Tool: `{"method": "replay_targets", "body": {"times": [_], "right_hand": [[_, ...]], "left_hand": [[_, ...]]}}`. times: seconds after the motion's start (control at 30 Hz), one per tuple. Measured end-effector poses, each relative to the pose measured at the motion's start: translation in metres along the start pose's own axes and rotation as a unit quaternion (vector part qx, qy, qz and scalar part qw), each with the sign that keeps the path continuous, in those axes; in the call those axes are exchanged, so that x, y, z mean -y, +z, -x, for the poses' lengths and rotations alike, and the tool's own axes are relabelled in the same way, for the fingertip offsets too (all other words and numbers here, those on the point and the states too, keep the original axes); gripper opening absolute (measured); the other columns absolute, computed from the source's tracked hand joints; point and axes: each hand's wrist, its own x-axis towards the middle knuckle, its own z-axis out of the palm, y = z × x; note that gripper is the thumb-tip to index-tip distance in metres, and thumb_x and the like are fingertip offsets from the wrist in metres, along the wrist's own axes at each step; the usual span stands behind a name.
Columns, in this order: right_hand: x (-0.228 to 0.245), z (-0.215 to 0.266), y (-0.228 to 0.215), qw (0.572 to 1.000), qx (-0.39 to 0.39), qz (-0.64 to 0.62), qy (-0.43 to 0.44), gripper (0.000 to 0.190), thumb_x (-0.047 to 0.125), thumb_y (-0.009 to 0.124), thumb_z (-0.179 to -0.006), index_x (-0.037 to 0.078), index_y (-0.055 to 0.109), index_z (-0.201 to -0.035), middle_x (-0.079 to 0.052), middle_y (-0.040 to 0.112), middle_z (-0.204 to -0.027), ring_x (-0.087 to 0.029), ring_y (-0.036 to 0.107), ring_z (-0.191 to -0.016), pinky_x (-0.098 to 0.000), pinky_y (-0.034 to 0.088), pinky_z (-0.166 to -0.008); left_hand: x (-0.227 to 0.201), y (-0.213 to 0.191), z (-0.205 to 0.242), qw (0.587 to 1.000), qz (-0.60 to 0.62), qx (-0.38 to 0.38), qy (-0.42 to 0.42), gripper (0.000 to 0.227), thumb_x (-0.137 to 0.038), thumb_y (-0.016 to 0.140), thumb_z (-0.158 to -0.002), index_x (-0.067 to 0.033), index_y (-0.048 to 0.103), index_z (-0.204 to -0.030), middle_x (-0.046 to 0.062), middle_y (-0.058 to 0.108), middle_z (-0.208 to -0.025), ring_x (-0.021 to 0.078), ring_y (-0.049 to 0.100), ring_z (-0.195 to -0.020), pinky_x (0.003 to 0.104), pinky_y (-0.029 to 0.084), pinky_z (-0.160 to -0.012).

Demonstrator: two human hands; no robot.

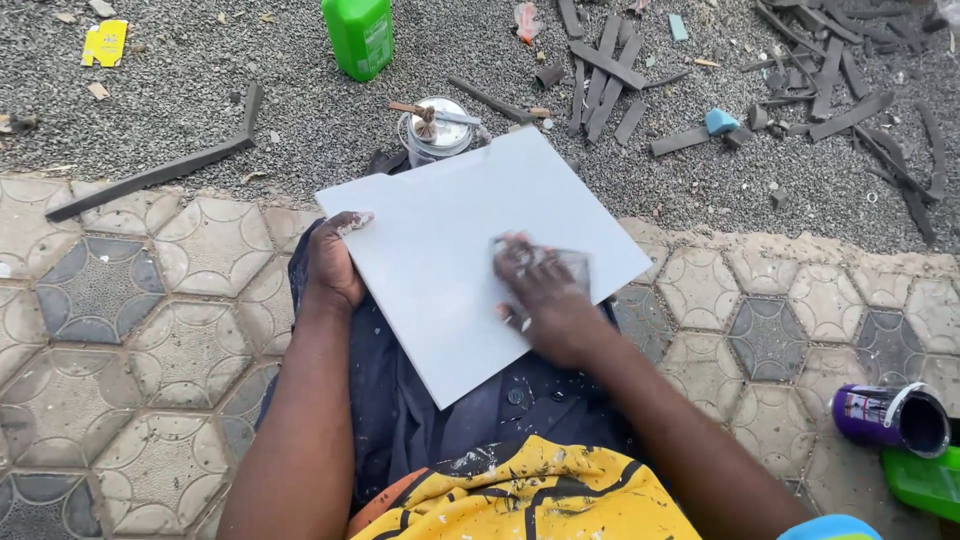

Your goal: Sanding and scraping the surface and edges of a white furniture panel to prepare it for finishing.

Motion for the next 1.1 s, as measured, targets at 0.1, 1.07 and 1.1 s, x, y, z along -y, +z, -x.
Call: {"method": "replay_targets", "body": {"times": [0.1, 1.07, 1.1], "right_hand": [[0.080, 0.000, 0.002, 0.987, 0.021, -0.048, -0.150, 0.080, 0.067, 0.027, -0.100, 0.018, 0.022, -0.163, -0.009, 0.014, -0.172, -0.031, 0.008, -0.158, -0.0504, 0.007, -0.124], [0.002, -0.083, -0.005, 0.996, -0.074, -0.041, 0.019, 0.057, 0.042, 0.049, -0.104, 0.014, 0.044, -0.153, -0.020, 0.048, -0.153, -0.039, 0.039, -0.145, -0.0513, 0.023, -0.124], [0.038, -0.078, -0.007, 0.977, -0.134, -0.069, -0.153, 0.052, 0.035, 0.060, -0.099, 0.011, 0.056, -0.145, -0.019, 0.058, -0.144, -0.037, 0.049, -0.138, -0.0493, 0.028, -0.121]], "left_hand": [[0.008, -0.008, -0.012, 1.000, 0.017, -0.001, -0.008, 0.023, -0.008, 0.071, -0.072, 0.0016, 0.072, -0.092, 0.017, 0.076, -0.085, 0.0282, 0.078, -0.081, 0.040, 0.059, -0.091], [0.008, 0.025, 0.027, 0.999, 0.031, -0.013, 0.038, 0.035, -0.012, 0.078, -0.079, 0.0046, 0.074, -0.109, 0.021, 0.075, -0.096, 0.0289, 0.073, -0.084, 0.043, 0.058, -0.089], [0.005, 0.031, 0.028, 0.998, 0.034, -0.024, 0.044, 0.033, -0.014, 0.080, -0.079, 0.0039, 0.075, -0.107, 0.019, 0.075, -0.093, 0.0257, 0.072, -0.081, 0.041, 0.058, -0.088]]}}
